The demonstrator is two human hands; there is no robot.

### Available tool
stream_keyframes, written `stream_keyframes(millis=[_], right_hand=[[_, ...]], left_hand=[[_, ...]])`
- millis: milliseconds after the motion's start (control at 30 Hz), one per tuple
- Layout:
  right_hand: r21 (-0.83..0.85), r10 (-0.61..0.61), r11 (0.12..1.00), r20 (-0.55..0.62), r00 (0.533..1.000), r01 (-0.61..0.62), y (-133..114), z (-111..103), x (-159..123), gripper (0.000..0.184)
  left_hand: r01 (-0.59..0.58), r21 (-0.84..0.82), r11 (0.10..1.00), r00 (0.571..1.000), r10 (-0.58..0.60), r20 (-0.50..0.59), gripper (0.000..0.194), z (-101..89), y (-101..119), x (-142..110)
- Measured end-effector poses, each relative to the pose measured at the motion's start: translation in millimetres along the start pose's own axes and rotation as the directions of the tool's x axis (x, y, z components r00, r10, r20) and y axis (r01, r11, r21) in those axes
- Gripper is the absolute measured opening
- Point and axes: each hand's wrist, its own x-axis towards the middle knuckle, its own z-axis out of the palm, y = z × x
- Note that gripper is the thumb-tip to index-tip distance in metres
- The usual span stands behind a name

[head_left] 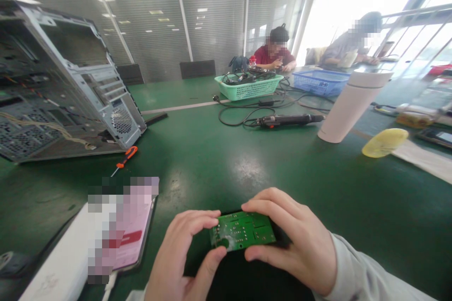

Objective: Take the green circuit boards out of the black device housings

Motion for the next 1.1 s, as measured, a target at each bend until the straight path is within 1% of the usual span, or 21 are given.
stream_keyframes(millis=[67,133,167,233,300,367,400,467,500,533,567,633,667,700,767,833,867,967,1000,1067,1100], right_hand=[[-0.067,-0.050,0.997,-0.025,0.998,0.048,-1.0,0.6,0.2,0.039],[-0.110,-0.085,0.991,-0.044,0.995,0.080,-2.8,2.8,0.3,0.038],[-0.120,-0.098,0.989,-0.052,0.994,0.091,-3.8,4.2,0.4,0.037],[-0.119,-0.113,0.987,-0.055,0.992,0.106,-5.0,6.6,0.8,0.036],[-0.093,-0.104,0.991,-0.054,0.993,0.099,-4.2,7.1,0.9,0.041],[-0.055,-0.047,0.998,-0.042,0.998,0.044,-0.9,5.2,0.3,0.050],[-0.040,-0.001,0.999,-0.030,1.000,-0.001,1.7,3.6,-0.3,0.054],[-0.018,0.112,0.994,0.012,0.994,-0.112,7.6,0.0,-1.7,0.061],[-0.007,0.170,0.985,0.041,0.985,-0.170,10.6,-1.5,-2.3,0.063],[0.004,0.222,0.975,0.069,0.973,-0.223,13.3,-2.6,-2.6,0.065],[0.018,0.267,0.963,0.095,0.959,-0.270,15.6,-3.2,-2.7,0.066],[0.046,0.330,0.939,0.162,0.930,-0.341,18.5,-3.3,-2.1,0.060],[0.057,0.348,0.929,0.196,0.917,-0.365,19.0,-3.0,-1.6,0.056],[0.069,0.357,0.922,0.226,0.906,-0.381,19.0,-2.5,-1.1,0.051],[0.081,0.365,0.915,0.252,0.896,-0.396,17.8,-1.7,-0.5,0.043],[0.073,0.372,0.914,0.233,0.898,-0.398,16.5,-0.7,-0.6,0.036],[0.066,0.379,0.914,0.207,0.902,-0.400,16.3,0.1,-1.0,0.033],[0.053,0.429,0.899,0.095,0.898,-0.435,18.4,3.6,-2.2,0.030],[0.050,0.452,0.889,0.056,0.890,-0.454,20.0,4.9,-2.4,0.032],[0.053,0.497,0.867,-0.006,0.868,-0.496,23.7,6.8,-2.5,0.037],[0.060,0.518,0.854,-0.024,0.855,-0.516,25.5,7.1,-2.5,0.040]], left_hand=[[-0.081,0.135,0.988,0.997,0.079,0.015,0.030,0.1,-0.2,1.5],[-0.155,0.258,0.954,0.988,0.150,0.038,0.040,0.7,-1.6,1.9],[-0.184,0.299,0.936,0.983,0.179,0.045,0.042,0.8,-2.5,1.6],[-0.214,0.337,0.917,0.976,0.214,0.037,0.038,0.6,-3.8,0.4],[-0.200,0.321,0.926,0.979,0.205,0.017,0.034,-0.4,-3.6,-0.8],[-0.133,0.252,0.959,0.989,0.145,-0.029,0.036,-1.7,-1.5,-1.5],[-0.077,0.192,0.978,0.994,0.090,-0.061,0.037,-2.1,0.0,-1.9],[0.065,0.004,0.998,0.991,-0.064,-0.118,0.038,-2.0,2.9,-3.1],[0.147,-0.121,0.982,0.977,-0.163,-0.135,0.036,-1.2,3.9,-4.1],[0.227,-0.259,0.939,0.956,-0.266,-0.125,0.034,0.3,4.3,-5.2],[0.310,-0.395,0.865,0.924,-0.372,-0.089,0.032,2.4,4.1,-6.5],[0.468,-0.601,0.648,0.838,-0.542,0.069,0.036,7.7,1.9,-8.4],[0.532,-0.662,0.528,0.786,-0.599,0.155,0.039,10.6,0.2,-8.7],[0.579,-0.702,0.416,0.739,-0.631,0.236,0.041,13.0,-1.6,-8.4],[0.617,-0.754,0.225,0.680,-0.636,0.366,0.040,16.0,-4.4,-6.1],[0.631,-0.772,0.072,0.654,-0.585,0.480,0.036,15.2,-4.6,-2.4],[0.654,-0.756,0.005,0.625,-0.566,0.537,0.033,13.5,-3.6,-0.4],[0.678,-0.729,-0.097,0.555,-0.583,0.594,0.023,6.8,1.8,4.4],[0.672,-0.729,-0.129,0.542,-0.585,0.603,0.022,5.2,3.4,5.7],[0.642,-0.739,-0.203,0.536,-0.570,0.622,0.024,4.0,4.9,8.3],[0.622,-0.747,-0.234,0.543,-0.558,0.627,0.025,4.5,4.6,9.7]])
